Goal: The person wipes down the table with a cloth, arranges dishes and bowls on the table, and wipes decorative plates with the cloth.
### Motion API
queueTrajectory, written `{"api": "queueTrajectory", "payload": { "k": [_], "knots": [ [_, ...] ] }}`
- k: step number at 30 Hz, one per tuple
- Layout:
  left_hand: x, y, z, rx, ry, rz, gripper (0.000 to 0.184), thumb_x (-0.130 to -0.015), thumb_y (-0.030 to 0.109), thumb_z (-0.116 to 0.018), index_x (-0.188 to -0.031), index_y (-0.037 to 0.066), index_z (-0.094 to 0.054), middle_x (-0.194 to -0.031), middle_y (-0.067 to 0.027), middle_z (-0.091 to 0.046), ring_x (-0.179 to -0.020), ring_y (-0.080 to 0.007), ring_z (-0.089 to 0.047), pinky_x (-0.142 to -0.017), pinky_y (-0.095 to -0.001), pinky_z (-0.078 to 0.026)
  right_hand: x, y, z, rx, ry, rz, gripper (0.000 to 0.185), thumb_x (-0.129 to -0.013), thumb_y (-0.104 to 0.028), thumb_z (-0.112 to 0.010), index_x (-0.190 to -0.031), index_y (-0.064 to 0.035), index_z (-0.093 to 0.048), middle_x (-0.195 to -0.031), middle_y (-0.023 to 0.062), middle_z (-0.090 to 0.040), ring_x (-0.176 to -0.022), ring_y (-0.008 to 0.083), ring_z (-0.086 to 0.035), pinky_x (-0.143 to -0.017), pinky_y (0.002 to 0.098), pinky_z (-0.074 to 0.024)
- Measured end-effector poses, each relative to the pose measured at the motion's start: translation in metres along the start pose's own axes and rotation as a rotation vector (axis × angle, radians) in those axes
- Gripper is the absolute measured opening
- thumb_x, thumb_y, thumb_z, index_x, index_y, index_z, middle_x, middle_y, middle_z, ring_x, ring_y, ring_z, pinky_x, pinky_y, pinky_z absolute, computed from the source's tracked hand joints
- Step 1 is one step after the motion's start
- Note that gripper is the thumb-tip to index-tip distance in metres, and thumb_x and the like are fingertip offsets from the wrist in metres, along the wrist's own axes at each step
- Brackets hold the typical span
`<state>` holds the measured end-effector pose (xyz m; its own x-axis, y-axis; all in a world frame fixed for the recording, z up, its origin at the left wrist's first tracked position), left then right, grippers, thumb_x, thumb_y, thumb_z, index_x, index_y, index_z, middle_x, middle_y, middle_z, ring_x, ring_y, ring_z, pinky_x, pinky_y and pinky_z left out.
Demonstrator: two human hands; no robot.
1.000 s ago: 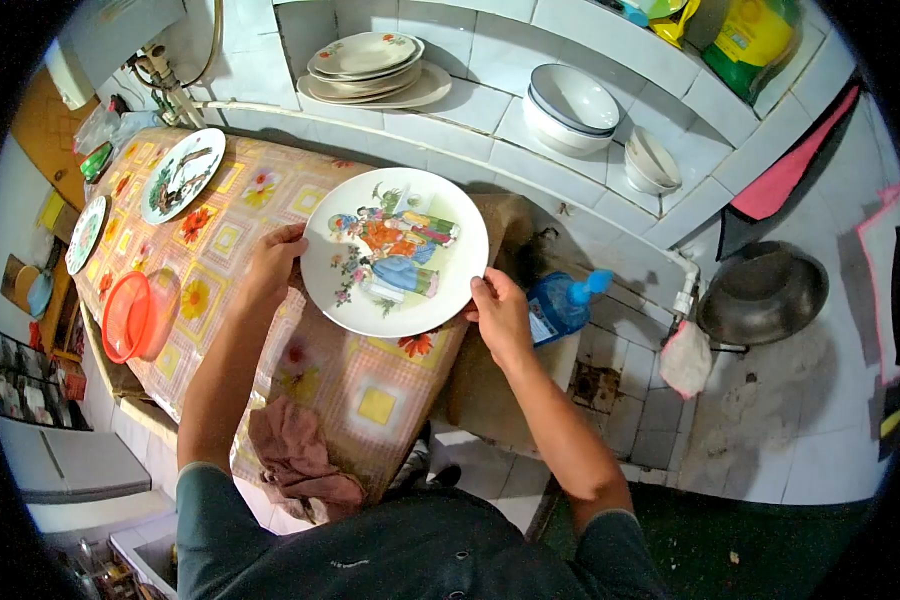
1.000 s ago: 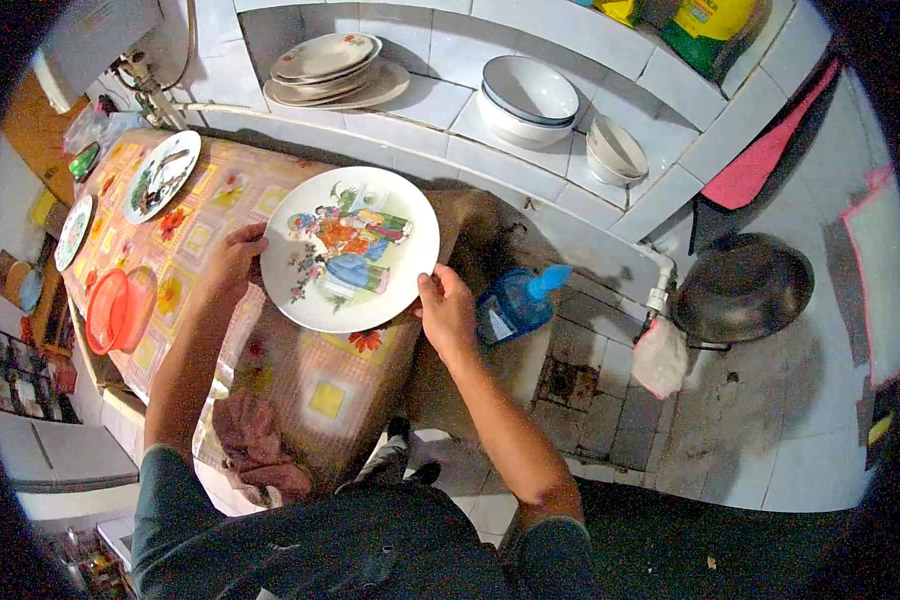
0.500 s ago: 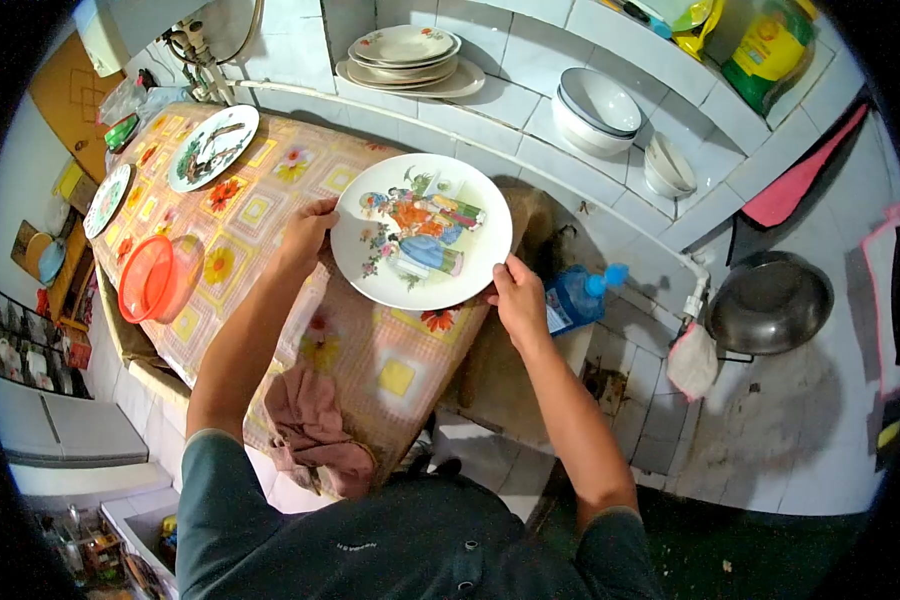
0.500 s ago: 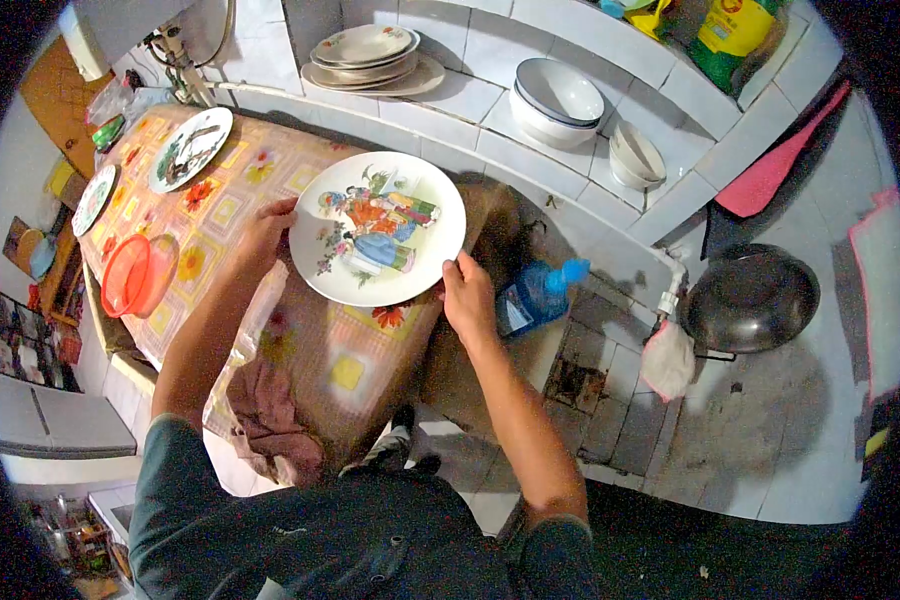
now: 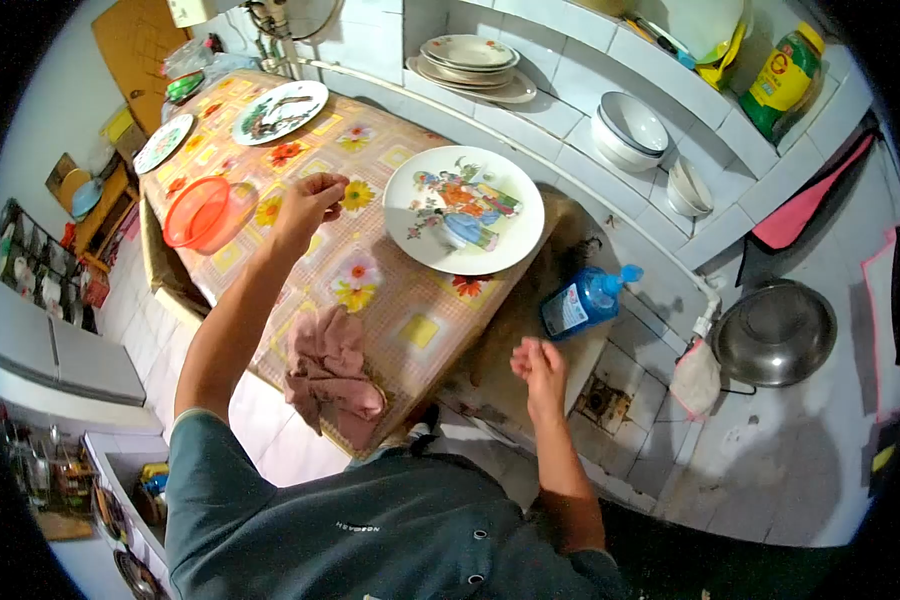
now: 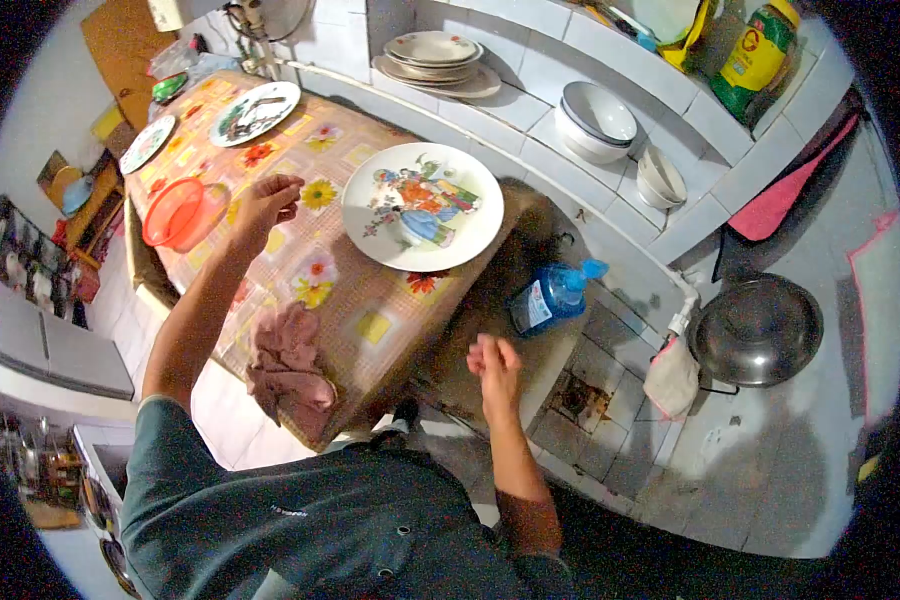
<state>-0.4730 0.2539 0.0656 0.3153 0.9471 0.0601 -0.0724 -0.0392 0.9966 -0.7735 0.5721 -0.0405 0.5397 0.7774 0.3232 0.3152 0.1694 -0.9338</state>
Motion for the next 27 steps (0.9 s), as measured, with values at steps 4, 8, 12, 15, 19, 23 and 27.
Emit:
{"api": "queueTrajectory", "payload": {
  "k": [4,8,12,15,19,23,27],
  "knots": [
    [0.067,0.018,0.020,-0.137,0.057,-0.113,0.019,-0.091,0.020,-0.064,-0.101,0.005,-0.065,-0.078,0.0034,-0.058,-0.067,-0.0076,-0.055,-0.064,-0.0221,-0.047,0.049,0.055,0.049,-0.021,0.030,-0.103,0.026,-0.097,-0.024,-0.056,-0.104,0.0006,-0.061,-0.086,0.0074,-0.064,-0.072,0.0148,-0.061,-0.065,0.0281,-0.0515],
    [0.141,0.023,0.027,-0.197,0.101,-0.163,0.020,-0.092,0.019,-0.062,-0.099,0.001,-0.064,-0.077,0.0023,-0.059,-0.067,-0.0059,-0.052,-0.059,-0.0226,-0.043,0.091,0.095,0.095,-0.047,0.073,-0.138,0.022,-0.096,-0.021,-0.057,-0.101,0.0005,-0.061,-0.082,0.0072,-0.063,-0.067,0.0137,-0.059,-0.060,0.0273,-0.0496],
    [0.198,-0.003,0.024,-0.574,0.009,-0.283,0.034,-0.084,0.026,-0.071,-0.106,0.000,-0.066,-0.084,-0.0062,-0.062,-0.072,-0.0163,-0.059,-0.066,-0.0302,-0.050,0.113,0.128,0.112,0.016,0.031,-0.194,0.022,-0.096,-0.021,-0.057,-0.103,-0.0005,-0.059,-0.085,0.0063,-0.062,-0.070,0.0121,-0.057,-0.062,0.0266,-0.0478],
    [0.234,-0.008,0.002,-0.812,-0.025,-0.466,0.037,-0.076,0.024,-0.078,-0.108,0.008,-0.069,-0.095,-0.0104,-0.062,-0.084,-0.0207,-0.061,-0.071,-0.0326,-0.051,0.127,0.133,0.102,0.022,-0.032,-0.214,0.021,-0.097,-0.020,-0.056,-0.106,-0.0004,-0.058,-0.088,0.0067,-0.062,-0.072,0.0121,-0.058,-0.063,0.0270,-0.0482],
    [0.243,-0.029,-0.006,-0.937,-0.030,-0.491,0.033,-0.072,0.020,-0.077,-0.103,0.010,-0.071,-0.093,-0.0128,-0.062,-0.086,-0.0297,-0.061,-0.075,-0.0365,-0.049,0.141,0.118,0.078,0.087,-0.112,-0.177,0.023,-0.097,-0.017,-0.056,-0.109,0.0021,-0.057,-0.091,0.0079,-0.062,-0.072,0.0127,-0.058,-0.064,0.0275,-0.0494],
    [0.238,-0.037,-0.013,-0.863,-0.018,-0.480,0.019,-0.076,0.012,-0.070,-0.095,0.008,-0.071,-0.082,-0.0118,-0.063,-0.079,-0.0309,-0.062,-0.069,-0.0384,-0.049,0.147,0.116,0.066,0.105,-0.128,-0.079,0.020,-0.095,-0.015,-0.058,-0.106,0.0018,-0.058,-0.087,0.0086,-0.063,-0.070,0.0123,-0.058,-0.062,0.0248,-0.0496],
    [0.240,-0.029,-0.017,-0.768,-0.003,-0.407,0.013,-0.083,0.015,-0.068,-0.090,0.005,-0.068,-0.077,-0.0098,-0.060,-0.072,-0.0215,-0.058,-0.065,-0.0343,-0.047,0.164,0.096,0.046,0.090,-0.135,-0.007,0.020,-0.094,-0.013,-0.058,-0.106,0.0027,-0.058,-0.088,0.0088,-0.064,-0.070,0.0122,-0.058,-0.063,0.0247,-0.0494]
  ]
}}
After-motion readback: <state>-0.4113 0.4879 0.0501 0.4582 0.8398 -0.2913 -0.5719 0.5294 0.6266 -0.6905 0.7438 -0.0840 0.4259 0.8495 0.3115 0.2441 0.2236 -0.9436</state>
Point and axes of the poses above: each hand's wrist, its own x-axis away from the middle knuckle, its own z-axis out of the back of the hand, y = z × x, the point moved 3 cm from there along -x, towards the middle knuckle
